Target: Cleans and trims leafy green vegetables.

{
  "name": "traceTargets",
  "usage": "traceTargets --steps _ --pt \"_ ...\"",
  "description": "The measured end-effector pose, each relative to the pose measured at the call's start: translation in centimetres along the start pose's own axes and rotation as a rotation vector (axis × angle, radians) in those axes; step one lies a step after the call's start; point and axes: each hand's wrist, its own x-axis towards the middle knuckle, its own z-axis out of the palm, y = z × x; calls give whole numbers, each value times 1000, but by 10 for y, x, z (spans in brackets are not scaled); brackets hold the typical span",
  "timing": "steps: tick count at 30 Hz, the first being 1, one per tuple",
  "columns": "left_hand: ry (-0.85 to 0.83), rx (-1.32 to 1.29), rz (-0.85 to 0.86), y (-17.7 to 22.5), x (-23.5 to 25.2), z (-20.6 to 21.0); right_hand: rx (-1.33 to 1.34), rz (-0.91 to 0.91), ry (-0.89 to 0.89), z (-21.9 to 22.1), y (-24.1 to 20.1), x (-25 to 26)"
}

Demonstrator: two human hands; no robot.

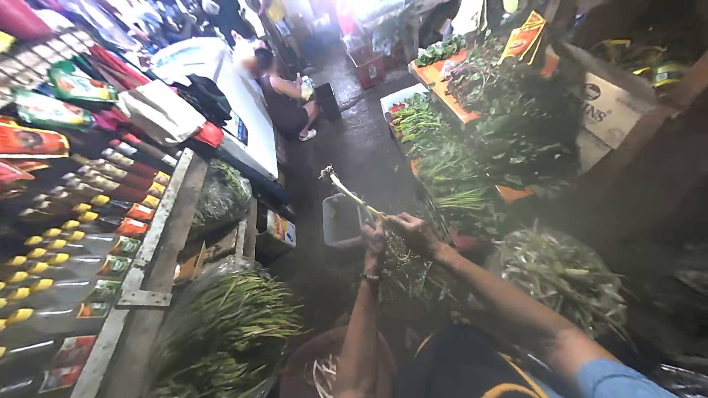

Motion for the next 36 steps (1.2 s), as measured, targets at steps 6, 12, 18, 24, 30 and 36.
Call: traceTargets --steps 6,12,18,24,30,36 --pt "-238 378 107 2 3 -8 -232 -150 -111 -9 10 -9" --pt "-457 473 63 -4 5 -18 -362 -225 -307 -23 14 -14" --pt "-634 274 -1 -30 -10 -48 -252 115 -178 -84 29 9" --pt "-783 547 48 -24 -26 -60 -220 -71 -507 -96 30 16" --pt "-970 790 111 -3 -40 -62 -106 -181 -824 -76 17 -4" --pt "-1010 663 91 -1 -44 -76 -56 -275 -734 -84 17 -14"
